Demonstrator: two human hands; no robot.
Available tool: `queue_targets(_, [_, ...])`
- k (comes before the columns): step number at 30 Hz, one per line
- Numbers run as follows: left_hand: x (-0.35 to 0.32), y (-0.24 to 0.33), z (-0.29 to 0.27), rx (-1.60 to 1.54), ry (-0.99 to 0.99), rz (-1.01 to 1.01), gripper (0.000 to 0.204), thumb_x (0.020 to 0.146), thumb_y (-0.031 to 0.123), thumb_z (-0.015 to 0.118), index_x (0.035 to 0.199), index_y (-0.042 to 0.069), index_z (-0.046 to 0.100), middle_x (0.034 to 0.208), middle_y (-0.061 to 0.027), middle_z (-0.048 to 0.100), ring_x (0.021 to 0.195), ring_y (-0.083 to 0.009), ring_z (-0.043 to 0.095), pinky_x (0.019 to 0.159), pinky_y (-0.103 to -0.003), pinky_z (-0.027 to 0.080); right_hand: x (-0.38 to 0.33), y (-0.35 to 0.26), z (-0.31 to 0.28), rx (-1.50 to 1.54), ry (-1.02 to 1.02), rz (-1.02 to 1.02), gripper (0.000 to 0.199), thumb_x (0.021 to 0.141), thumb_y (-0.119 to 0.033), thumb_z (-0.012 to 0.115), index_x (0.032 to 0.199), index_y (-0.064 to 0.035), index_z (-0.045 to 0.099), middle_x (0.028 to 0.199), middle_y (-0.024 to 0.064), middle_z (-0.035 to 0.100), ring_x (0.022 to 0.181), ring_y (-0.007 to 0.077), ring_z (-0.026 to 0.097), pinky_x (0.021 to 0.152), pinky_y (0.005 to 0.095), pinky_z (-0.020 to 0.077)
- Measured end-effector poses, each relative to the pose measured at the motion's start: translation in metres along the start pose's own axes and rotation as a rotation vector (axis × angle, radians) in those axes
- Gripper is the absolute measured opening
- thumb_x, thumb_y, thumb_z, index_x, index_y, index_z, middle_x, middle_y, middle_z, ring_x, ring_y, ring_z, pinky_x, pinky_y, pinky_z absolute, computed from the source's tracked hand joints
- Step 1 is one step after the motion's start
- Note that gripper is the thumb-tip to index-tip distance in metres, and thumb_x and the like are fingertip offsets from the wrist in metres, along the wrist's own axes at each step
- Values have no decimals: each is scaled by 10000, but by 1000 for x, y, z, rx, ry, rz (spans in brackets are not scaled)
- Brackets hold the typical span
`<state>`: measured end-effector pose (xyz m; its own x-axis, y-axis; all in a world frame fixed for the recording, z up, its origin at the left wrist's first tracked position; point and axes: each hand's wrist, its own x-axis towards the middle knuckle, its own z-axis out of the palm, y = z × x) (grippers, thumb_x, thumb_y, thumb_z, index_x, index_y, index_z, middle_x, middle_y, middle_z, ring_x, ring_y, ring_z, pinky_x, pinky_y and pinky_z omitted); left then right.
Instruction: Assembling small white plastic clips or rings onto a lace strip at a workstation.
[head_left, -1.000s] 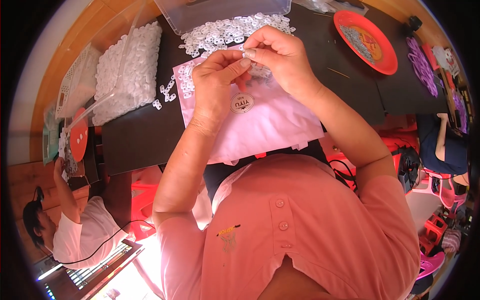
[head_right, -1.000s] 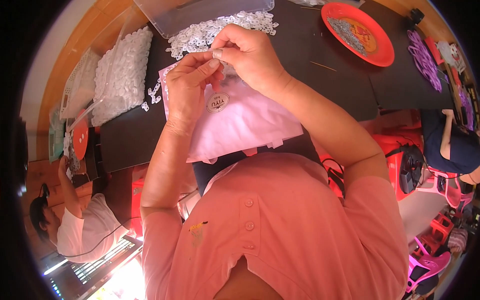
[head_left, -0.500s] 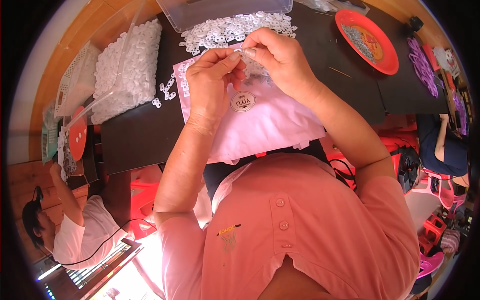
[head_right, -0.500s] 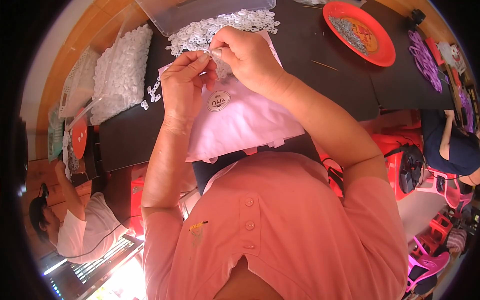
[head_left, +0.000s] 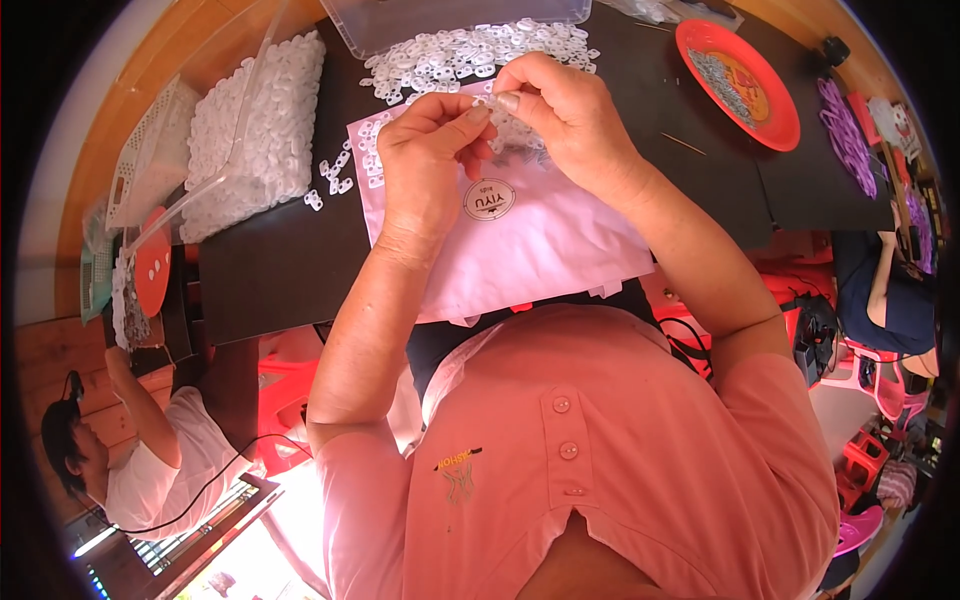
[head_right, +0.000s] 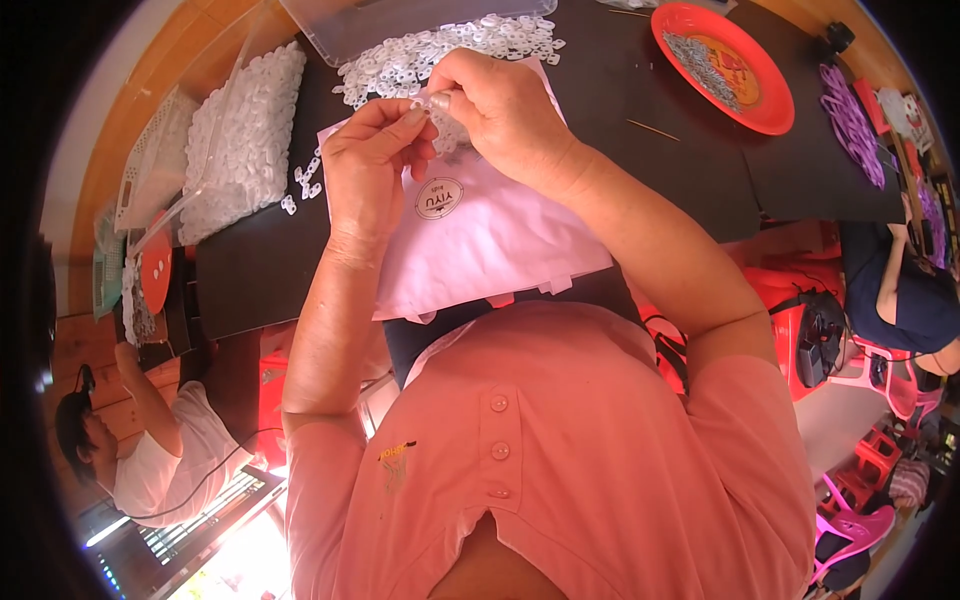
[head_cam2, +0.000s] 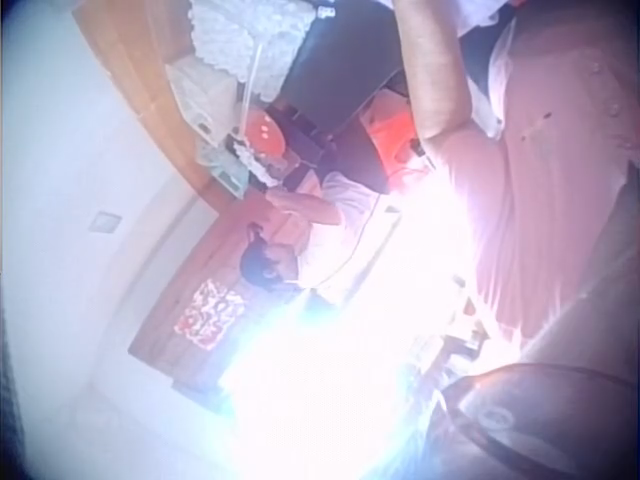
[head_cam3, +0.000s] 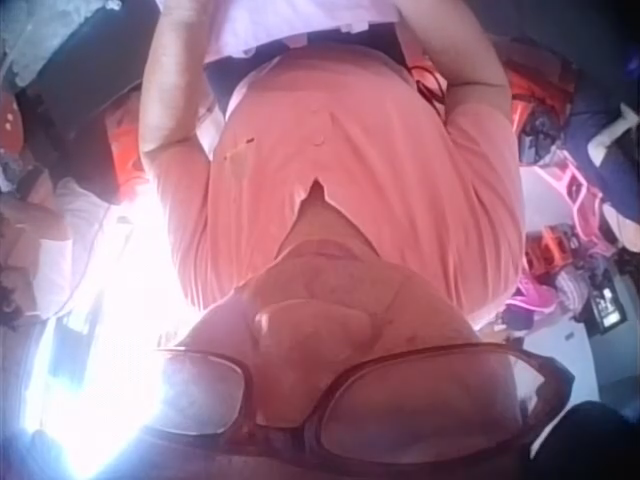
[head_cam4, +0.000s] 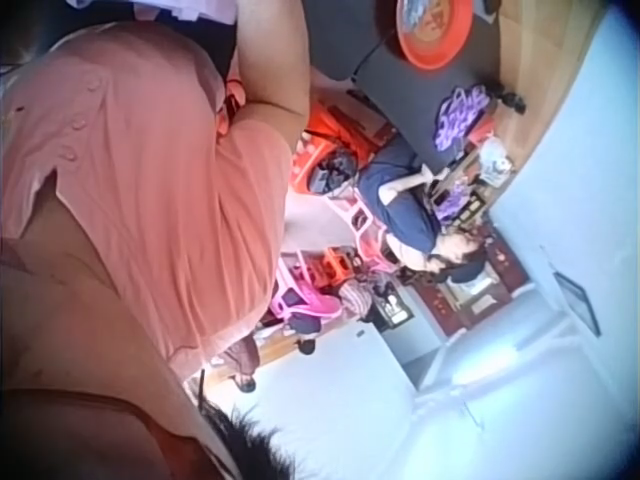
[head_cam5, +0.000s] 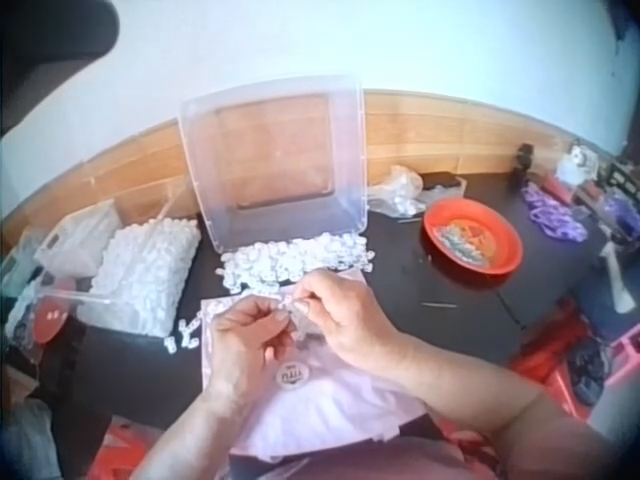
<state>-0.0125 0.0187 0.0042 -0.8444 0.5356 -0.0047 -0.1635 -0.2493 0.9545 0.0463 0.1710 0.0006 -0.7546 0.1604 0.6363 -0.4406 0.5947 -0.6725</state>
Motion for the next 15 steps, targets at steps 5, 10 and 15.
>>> queue_targets(5, [-2, 0, 1, 17, 10, 3, 71, 864, 41, 630, 868, -31, 630, 717, -72, 636, 563, -102, 557, 472, -220, 413, 0, 0, 0, 0, -14, -23, 114, 809, 19, 582, 906, -41, 595, 732, 100, 630, 618, 224, 612, 581, 327, 476])
queue_targets(10, [-2, -3, 0, 38, 14, 16, 61, 864, 37, 626, 858, -23, 627, 706, -57, 623, 552, -93, 541, 471, -213, 407, -2, -2, 1, -35, -37, -37, 119, 799, 38, 563, 895, -29, 587, 743, 111, 639, 632, 249, 624, 590, 342, 485])
queue_targets(15, [-4, -3, 0, 101, 29, 34, 60, 875, 37, 623, 866, -22, 626, 713, -52, 617, 563, -90, 536, 475, -214, 396, -4, -1, 4, -6, -38, -13, 116, 791, 48, 551, 881, -17, 584, 721, 117, 636, 633, 242, 626, 579, 332, 481])
